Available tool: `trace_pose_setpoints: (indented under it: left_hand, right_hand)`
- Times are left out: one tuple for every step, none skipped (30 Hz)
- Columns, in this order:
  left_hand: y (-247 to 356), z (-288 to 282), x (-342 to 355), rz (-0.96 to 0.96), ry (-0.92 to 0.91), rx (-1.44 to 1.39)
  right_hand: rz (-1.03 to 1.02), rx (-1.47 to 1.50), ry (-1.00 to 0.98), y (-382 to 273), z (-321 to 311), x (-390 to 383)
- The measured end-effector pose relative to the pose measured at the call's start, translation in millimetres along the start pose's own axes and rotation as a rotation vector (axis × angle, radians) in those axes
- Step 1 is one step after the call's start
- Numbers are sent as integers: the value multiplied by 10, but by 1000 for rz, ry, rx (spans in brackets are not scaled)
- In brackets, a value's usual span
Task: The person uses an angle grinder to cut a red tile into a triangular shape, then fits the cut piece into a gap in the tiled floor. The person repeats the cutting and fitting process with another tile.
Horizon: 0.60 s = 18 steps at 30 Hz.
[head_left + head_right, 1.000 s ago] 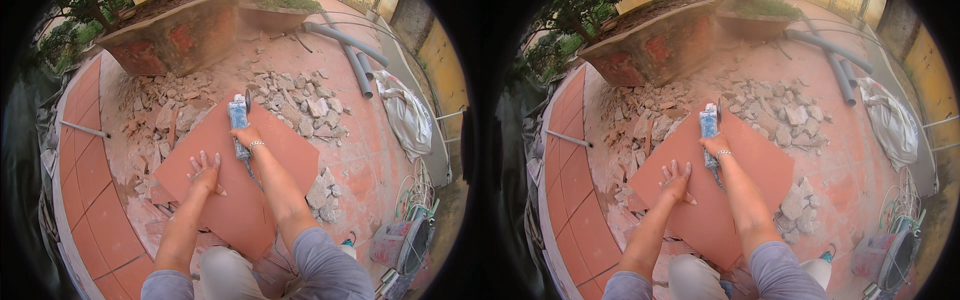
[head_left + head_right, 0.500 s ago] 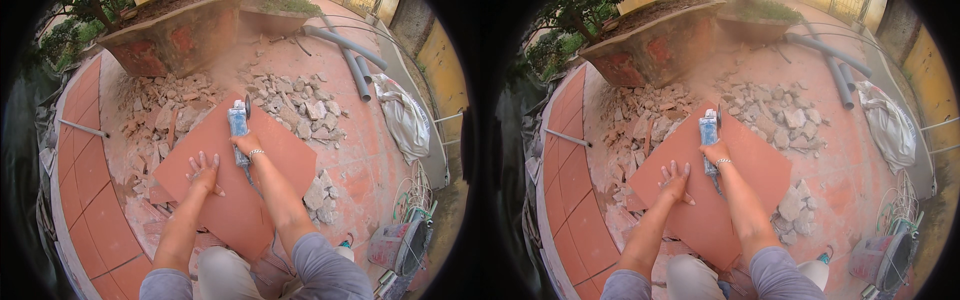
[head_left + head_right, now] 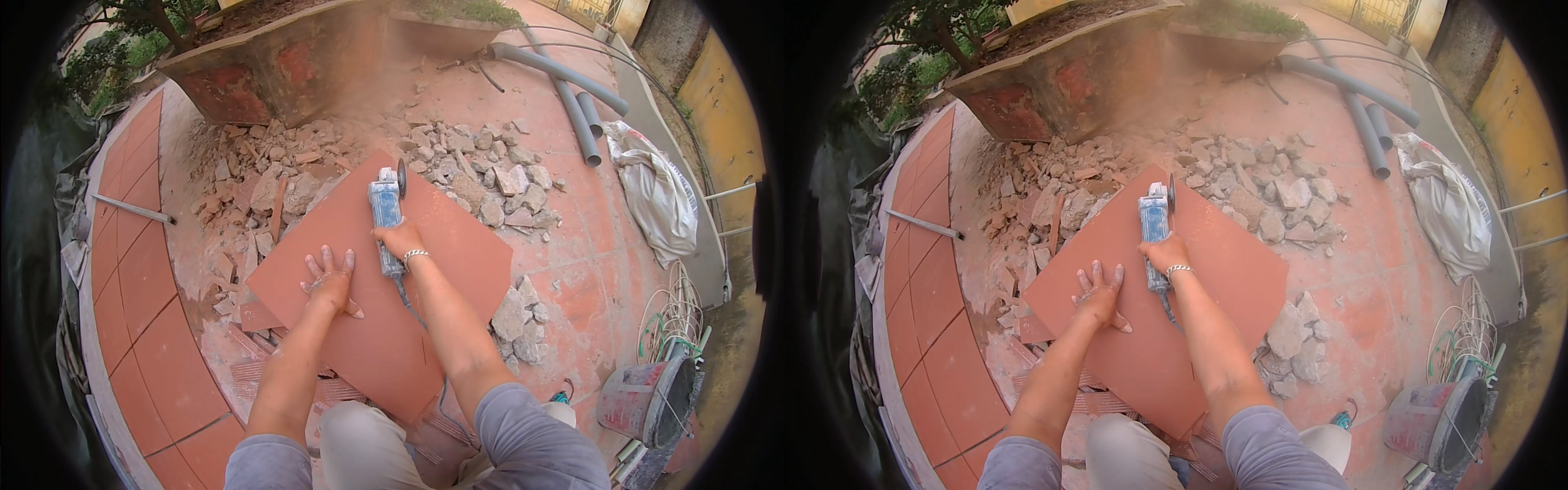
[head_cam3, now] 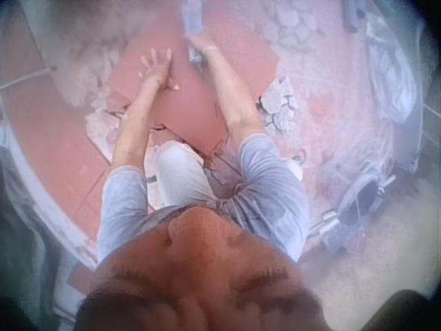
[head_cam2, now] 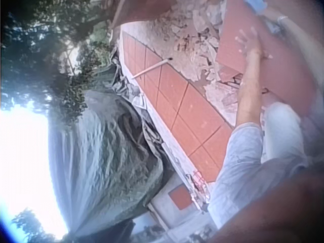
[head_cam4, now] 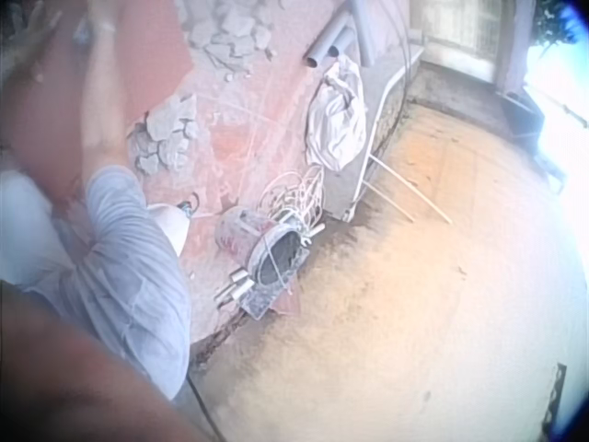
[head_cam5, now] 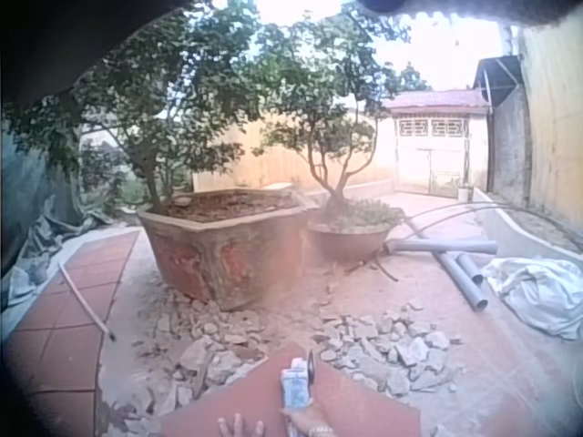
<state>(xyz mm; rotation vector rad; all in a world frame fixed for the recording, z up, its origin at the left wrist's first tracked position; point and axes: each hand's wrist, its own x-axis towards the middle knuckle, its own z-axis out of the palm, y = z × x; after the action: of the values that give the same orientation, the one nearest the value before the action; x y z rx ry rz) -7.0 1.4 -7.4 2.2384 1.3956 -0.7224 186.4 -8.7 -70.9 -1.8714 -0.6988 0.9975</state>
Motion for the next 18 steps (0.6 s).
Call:
trace_pose_setpoints:
  left_hand:
    - [-1,-2,-2,5,5,-2]
    - [-2,-1,-4,6,6,-2]
    - [-3,1,-6,5,5,0]
    - [-3,5,-7,6,7,-1]
    - [-1,6,-4,5,7,1]
    - [-2,7,-2,0,4,3]
    - [0,8,1,1,6,7]
    - [3,7,4,-2,4,10]
    - [5,7,6,-7,1,13]
    - [4,5,8,-5,3,13]
    - [4,6,7,-5,4,14]
    - [4,6,6,-8,2,17]
    - [5,9,6,-5,4,18]
    - [6,10,7,-6,4,21]
    - [7,12,9,-9,1,25]
    - [5,16,9,-3,8,25]
    - [-1,18,7,0,12,25]
    - [-9,22,5,2,17,26]
  right_hand:
    - [7,-9,-5,7,-7,-4]
    - [24,-21,-13,11,-17,-13]
    - [12,-21,-7,6,-20,-24]
    - [11,-23,-5,-2,-24,-37]
    - [22,-27,-6,-12,-28,-54]
    - [3,-36,5,-20,-33,-75]
    - [-3,-47,12,-29,-41,-95]
    - [-12,-57,14,-39,-46,-110]
    - [-12,-71,29,-48,-44,-123]
    - [-14,-83,39,-54,-42,-135]
    - [-9,-96,49,-54,-41,-150]
    - [-13,-83,46,-52,-43,-163]
    - [-10,-71,43,-47,-44,-178]
    - [-4,-61,37,-45,-47,-192]
    - [-6,-48,38,-43,-47,-207]
    - [-5,-35,37,-43,-46,-223]
    - [-4,-22,36,-49,-46,-233]
    - [4,-18,16,-53,-53,-244]
